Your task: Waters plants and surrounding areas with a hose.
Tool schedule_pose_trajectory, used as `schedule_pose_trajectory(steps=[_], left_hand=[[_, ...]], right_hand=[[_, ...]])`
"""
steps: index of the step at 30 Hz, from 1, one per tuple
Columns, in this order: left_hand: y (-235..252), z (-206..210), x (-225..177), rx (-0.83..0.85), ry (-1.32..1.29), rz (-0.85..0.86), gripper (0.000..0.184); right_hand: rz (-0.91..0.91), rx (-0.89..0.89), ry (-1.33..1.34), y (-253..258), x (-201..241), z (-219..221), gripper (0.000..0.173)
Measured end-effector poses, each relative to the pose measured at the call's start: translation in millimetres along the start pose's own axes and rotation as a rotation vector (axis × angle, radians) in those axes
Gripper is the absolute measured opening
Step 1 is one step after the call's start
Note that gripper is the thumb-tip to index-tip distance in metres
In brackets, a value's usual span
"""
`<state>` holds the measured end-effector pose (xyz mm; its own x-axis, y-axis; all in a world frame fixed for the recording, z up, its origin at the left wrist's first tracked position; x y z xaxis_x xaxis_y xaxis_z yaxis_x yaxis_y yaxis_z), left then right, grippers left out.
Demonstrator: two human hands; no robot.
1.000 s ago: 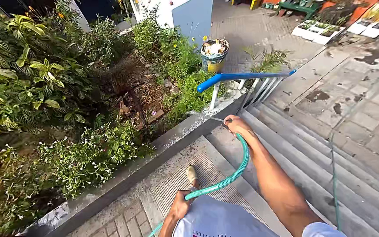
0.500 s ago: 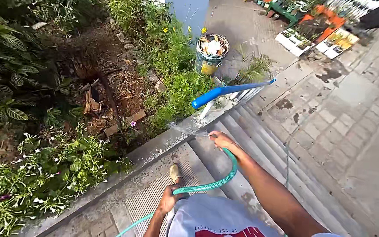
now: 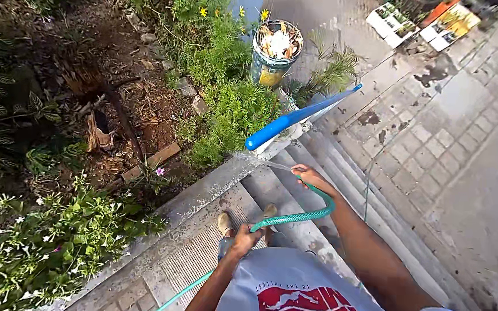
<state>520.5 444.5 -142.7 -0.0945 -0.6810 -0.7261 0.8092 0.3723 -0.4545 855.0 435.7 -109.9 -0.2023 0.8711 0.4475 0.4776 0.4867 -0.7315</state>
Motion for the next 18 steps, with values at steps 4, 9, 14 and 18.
schedule_pose_trajectory(steps=[4, 9, 14, 18], left_hand=[[42.3, 51.1, -29.0, 0.102, 0.049, 0.078, 0.028], [69.8, 114.1, -66.0, 0.158, 0.201, 0.21, 0.028], [56.0, 103.4, -51.9, 0.038, 0.431, 0.184, 0.021], [1.0, 59.2, -23.9, -0.179, 0.507, 0.17, 0.024]], right_hand=[[0.015, -0.03, 0.105, -5.4, -29.1, -52.9, 0.033], [0.078, -0.037, 0.306, 8.1, -58.1, -100.0, 0.029], [-0.009, -0.029, 0.243, 47.4, -73.9, -99.6, 0.031], [-0.056, 0.018, 0.097, 54.4, -44.0, -42.4, 0.035]])
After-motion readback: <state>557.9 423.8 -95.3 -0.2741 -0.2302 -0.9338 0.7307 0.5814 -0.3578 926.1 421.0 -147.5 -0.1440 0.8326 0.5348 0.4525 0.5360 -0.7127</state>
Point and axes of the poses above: each hand's wrist, its own y-axis towards the middle knuckle, its own z-axis out of the palm, x = y × z, the point moved 2 cm from there along y, towards the middle knuckle, and after that the axes turned 5 degrees about -y, right-handed, at the moved point
